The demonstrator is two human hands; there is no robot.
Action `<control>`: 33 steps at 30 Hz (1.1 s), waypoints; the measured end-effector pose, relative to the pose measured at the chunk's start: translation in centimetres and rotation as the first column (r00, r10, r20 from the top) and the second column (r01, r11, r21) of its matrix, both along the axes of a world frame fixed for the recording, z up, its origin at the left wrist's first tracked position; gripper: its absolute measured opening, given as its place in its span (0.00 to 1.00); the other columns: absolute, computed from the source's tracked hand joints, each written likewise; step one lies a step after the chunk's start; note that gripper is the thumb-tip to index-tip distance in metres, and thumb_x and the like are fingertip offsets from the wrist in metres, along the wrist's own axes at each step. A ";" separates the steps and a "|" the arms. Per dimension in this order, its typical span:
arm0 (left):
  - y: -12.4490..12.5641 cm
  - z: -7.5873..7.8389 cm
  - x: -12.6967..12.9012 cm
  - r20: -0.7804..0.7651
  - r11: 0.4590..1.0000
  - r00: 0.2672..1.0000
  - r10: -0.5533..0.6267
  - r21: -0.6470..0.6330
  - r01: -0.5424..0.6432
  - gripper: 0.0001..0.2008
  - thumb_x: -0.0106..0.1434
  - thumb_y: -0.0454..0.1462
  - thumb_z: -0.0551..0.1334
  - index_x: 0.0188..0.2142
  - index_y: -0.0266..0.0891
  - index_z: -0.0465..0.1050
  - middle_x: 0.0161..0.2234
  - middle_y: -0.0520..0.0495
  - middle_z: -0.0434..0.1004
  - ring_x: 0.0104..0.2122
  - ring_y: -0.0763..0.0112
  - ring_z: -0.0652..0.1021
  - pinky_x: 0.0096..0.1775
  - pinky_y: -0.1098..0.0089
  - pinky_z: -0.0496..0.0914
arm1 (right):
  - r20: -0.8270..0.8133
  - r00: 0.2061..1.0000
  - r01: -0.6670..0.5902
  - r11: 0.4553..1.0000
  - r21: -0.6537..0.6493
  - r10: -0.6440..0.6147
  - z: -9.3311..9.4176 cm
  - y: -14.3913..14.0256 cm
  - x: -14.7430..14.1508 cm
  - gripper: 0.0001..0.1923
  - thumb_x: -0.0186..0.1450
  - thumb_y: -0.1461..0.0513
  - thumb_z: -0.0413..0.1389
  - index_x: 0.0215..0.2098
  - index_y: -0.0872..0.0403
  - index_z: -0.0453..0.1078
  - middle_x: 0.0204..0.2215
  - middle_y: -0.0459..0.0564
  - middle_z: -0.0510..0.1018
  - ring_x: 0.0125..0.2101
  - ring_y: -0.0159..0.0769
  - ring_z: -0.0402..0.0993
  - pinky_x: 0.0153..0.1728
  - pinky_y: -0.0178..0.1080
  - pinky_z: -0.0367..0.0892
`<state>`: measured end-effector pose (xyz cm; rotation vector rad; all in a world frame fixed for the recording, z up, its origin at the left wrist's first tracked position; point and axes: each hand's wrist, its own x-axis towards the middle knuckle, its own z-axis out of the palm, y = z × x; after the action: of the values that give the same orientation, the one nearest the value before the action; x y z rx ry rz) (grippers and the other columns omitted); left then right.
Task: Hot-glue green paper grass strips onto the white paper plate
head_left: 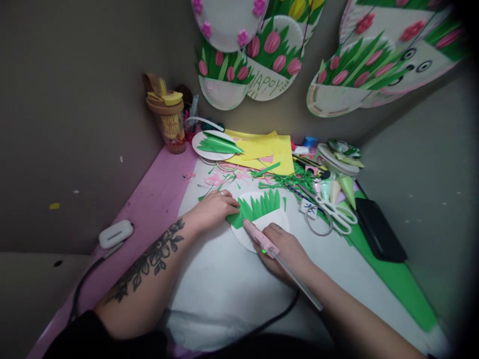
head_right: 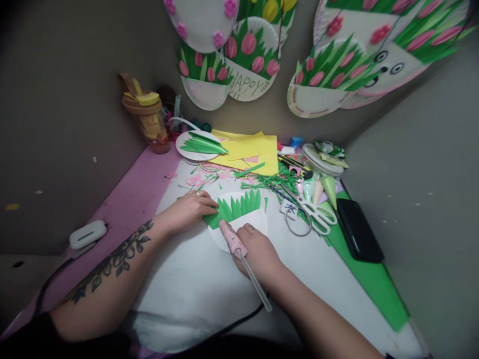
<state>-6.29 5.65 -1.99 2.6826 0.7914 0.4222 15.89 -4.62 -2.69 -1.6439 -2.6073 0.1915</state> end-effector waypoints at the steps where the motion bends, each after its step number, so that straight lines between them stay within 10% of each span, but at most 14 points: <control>1: 0.0 0.0 0.0 -0.002 1.000 1.000 -0.003 0.002 0.003 0.09 0.59 0.33 0.62 0.37 0.45 0.80 0.45 0.46 0.80 0.45 0.60 0.73 0.45 0.63 0.63 | 0.006 1.000 -0.008 1.000 0.011 0.008 -0.1 0.1 0.0 0.12 0.63 0.65 0.52 0.44 0.54 0.71 0.29 0.51 0.74 0.35 0.42 0.72 0.33 0.37 0.66; 11: 0.2 -0.3 -0.2 -0.030 0.999 0.999 -0.021 0.048 0.023 0.07 0.60 0.34 0.64 0.37 0.44 0.80 0.46 0.48 0.80 0.45 0.61 0.73 0.44 0.63 0.62 | 0.111 0.994 -0.002 1.000 -0.027 0.005 -0.4 0.3 0.0 0.07 0.64 0.64 0.51 0.37 0.54 0.70 0.29 0.53 0.75 0.37 0.45 0.73 0.33 0.37 0.64; 22: 0.1 -0.4 -0.1 -0.075 0.997 0.997 -0.014 0.076 0.019 0.06 0.61 0.35 0.63 0.37 0.43 0.79 0.47 0.50 0.79 0.45 0.62 0.73 0.44 0.63 0.63 | 0.158 0.986 -0.037 0.993 -0.109 0.054 0.4 0.7 -0.6 0.22 0.64 0.65 0.51 0.56 0.52 0.65 0.29 0.52 0.75 0.37 0.44 0.72 0.31 0.37 0.58; 27: 0.0 -0.3 -0.1 -0.070 0.999 0.998 -0.003 0.054 0.007 0.06 0.61 0.35 0.64 0.37 0.44 0.80 0.47 0.49 0.80 0.46 0.61 0.73 0.43 0.63 0.64 | -0.091 0.988 0.088 0.934 -0.348 -0.127 3.8 2.0 -0.5 0.11 0.60 0.65 0.52 0.38 0.54 0.74 0.27 0.49 0.75 0.30 0.37 0.70 0.29 0.35 0.57; 30: 0.1 -0.4 -0.1 -0.050 0.999 0.999 -0.005 0.039 0.007 0.07 0.61 0.34 0.63 0.37 0.43 0.80 0.47 0.49 0.80 0.46 0.61 0.74 0.43 0.62 0.65 | -0.371 0.841 0.096 0.783 -0.615 -0.394 4.6 3.1 0.8 0.07 0.57 0.62 0.56 0.34 0.52 0.74 0.21 0.44 0.73 0.21 0.32 0.63 0.23 0.34 0.55; 33: 0.3 -0.5 -0.2 0.043 1.000 0.999 -0.008 -0.008 0.008 0.13 0.61 0.29 0.58 0.38 0.42 0.80 0.45 0.48 0.81 0.44 0.64 0.75 0.45 0.63 0.66 | -0.565 0.524 -0.052 0.638 -0.768 -0.637 3.5 3.8 2.3 0.09 0.53 0.57 0.61 0.28 0.55 0.72 0.15 0.42 0.68 0.16 0.29 0.58 0.18 0.34 0.52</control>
<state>-6.47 5.91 -2.48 2.6593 0.7683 0.4718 18.20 -0.79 0.85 -1.5500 -1.4672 1.6861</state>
